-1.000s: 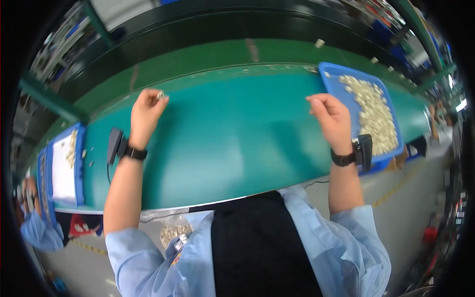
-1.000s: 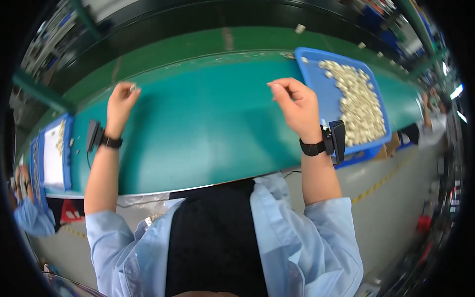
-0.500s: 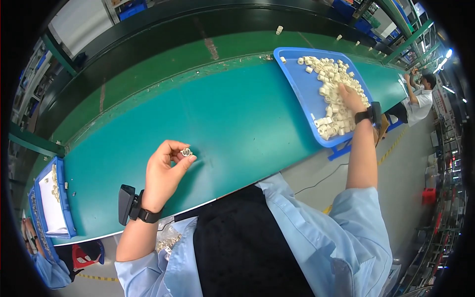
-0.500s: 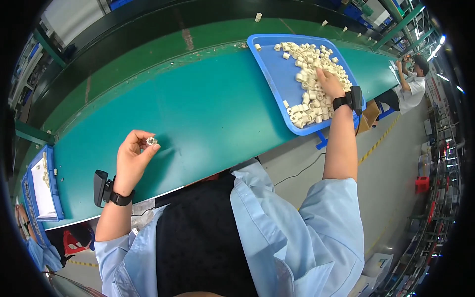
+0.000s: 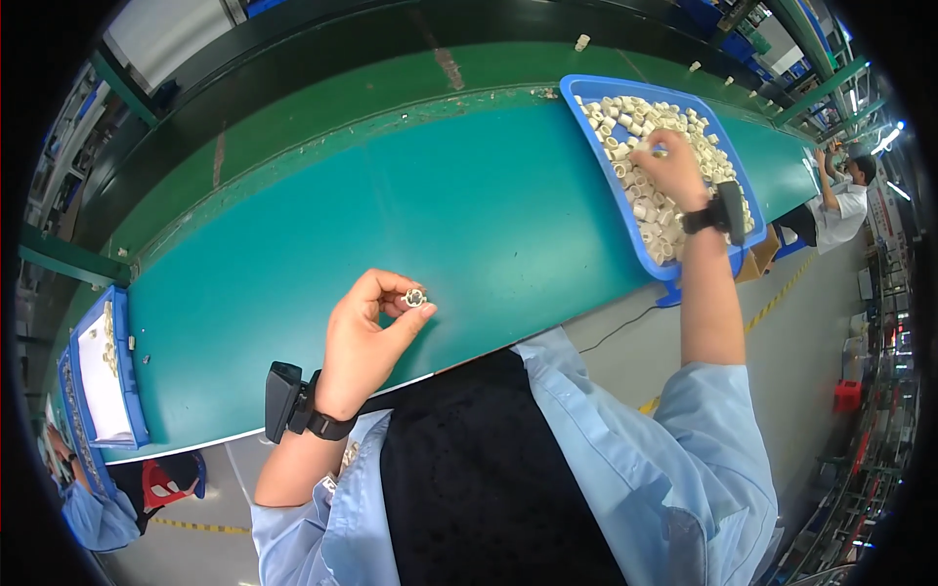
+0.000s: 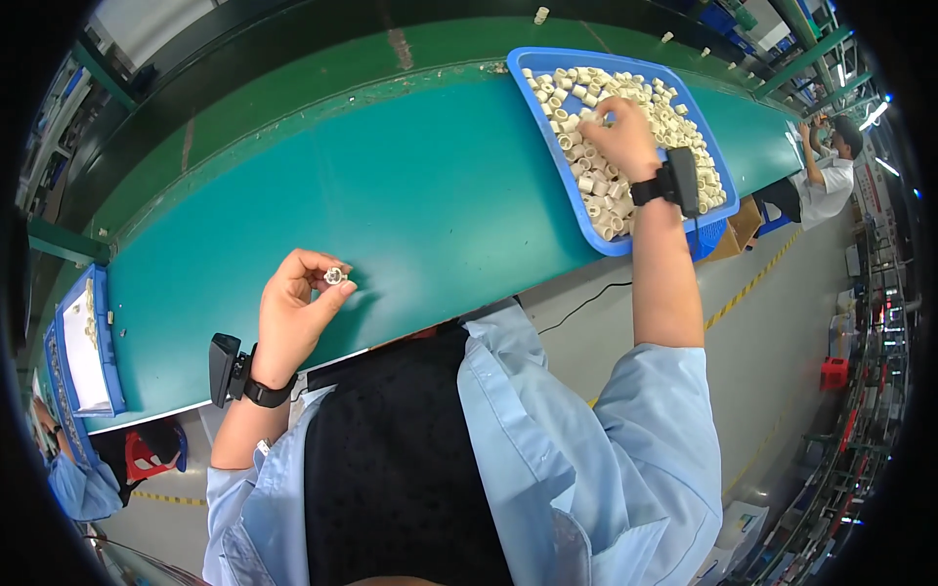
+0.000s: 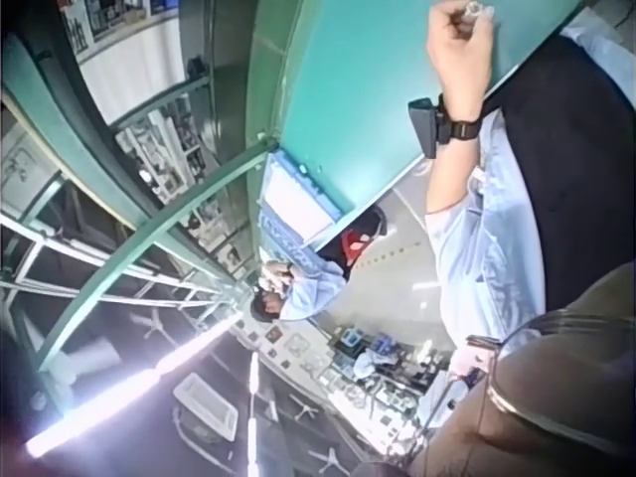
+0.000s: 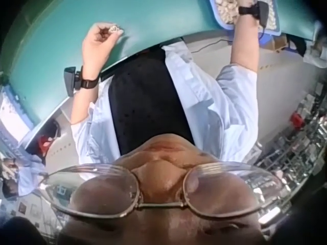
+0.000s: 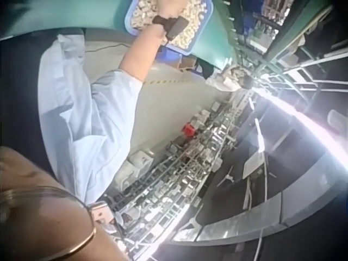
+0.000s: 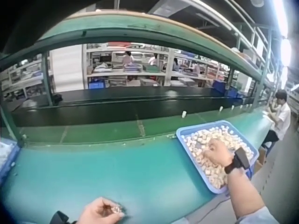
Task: Manually assemble small white plastic electronic components on a factory production line.
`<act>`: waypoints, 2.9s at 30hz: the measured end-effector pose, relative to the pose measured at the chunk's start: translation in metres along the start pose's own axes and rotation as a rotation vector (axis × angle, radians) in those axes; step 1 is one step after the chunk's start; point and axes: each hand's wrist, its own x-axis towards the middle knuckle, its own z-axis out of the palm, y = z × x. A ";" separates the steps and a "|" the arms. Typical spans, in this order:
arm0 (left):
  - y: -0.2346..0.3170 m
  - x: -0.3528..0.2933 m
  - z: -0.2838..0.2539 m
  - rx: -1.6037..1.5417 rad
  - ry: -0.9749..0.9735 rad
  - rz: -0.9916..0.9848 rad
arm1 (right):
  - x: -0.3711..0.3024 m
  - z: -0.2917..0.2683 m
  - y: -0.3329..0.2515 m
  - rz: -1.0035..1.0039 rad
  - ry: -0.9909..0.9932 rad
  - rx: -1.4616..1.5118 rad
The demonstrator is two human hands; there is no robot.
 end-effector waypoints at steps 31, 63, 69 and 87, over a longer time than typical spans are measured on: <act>0.002 -0.008 0.005 -0.213 0.117 0.089 | -0.082 0.006 -0.232 -0.021 -0.587 1.578; 0.002 -0.016 -0.003 -0.031 0.150 0.194 | -0.097 0.004 -0.236 -0.001 -0.570 1.479; 0.001 -0.017 -0.004 0.079 0.182 0.267 | -0.099 -0.011 -0.249 0.027 -0.589 1.406; 0.016 -0.018 -0.006 0.450 0.278 0.632 | -0.109 -0.005 -0.251 -0.333 -0.311 1.091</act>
